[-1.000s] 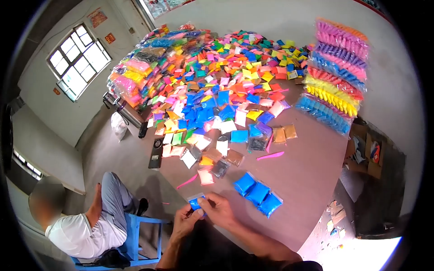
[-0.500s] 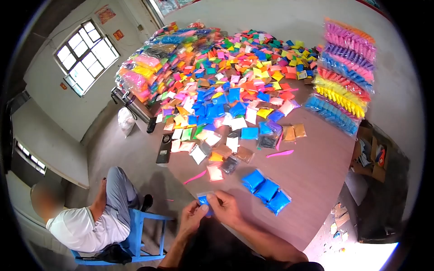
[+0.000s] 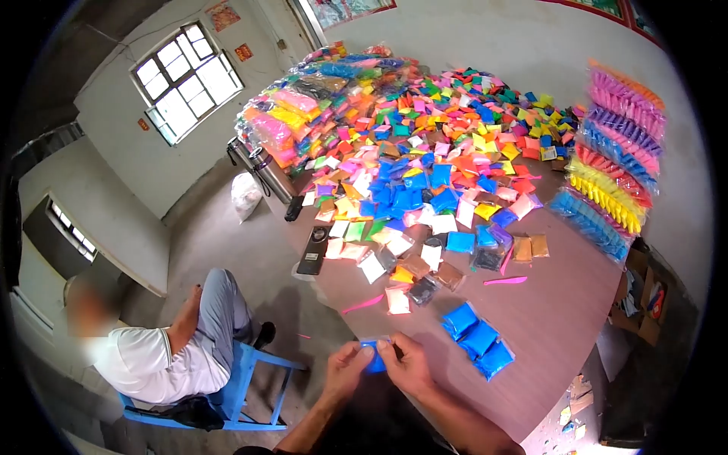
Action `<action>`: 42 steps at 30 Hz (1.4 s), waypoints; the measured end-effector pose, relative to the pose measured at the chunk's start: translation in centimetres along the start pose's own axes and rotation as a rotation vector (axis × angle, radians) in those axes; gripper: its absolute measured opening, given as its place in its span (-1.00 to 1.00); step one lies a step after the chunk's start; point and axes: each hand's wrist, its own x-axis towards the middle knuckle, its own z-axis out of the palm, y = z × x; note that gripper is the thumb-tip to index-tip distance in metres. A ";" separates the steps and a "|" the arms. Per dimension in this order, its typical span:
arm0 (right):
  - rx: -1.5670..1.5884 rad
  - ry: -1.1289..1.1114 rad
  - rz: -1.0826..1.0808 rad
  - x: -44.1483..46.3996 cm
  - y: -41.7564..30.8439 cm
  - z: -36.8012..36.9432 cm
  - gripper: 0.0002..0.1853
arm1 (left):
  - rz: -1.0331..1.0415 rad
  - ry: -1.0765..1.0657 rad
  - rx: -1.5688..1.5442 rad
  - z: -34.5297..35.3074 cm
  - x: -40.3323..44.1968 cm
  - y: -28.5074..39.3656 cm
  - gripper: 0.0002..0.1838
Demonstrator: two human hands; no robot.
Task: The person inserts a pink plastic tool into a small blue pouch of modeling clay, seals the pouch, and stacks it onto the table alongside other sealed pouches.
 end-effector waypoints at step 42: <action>-0.113 -0.075 0.000 0.0 0.0 -0.5 -0.75 | -0.142 0.026 -0.183 -0.8 0.1 0.0 -0.77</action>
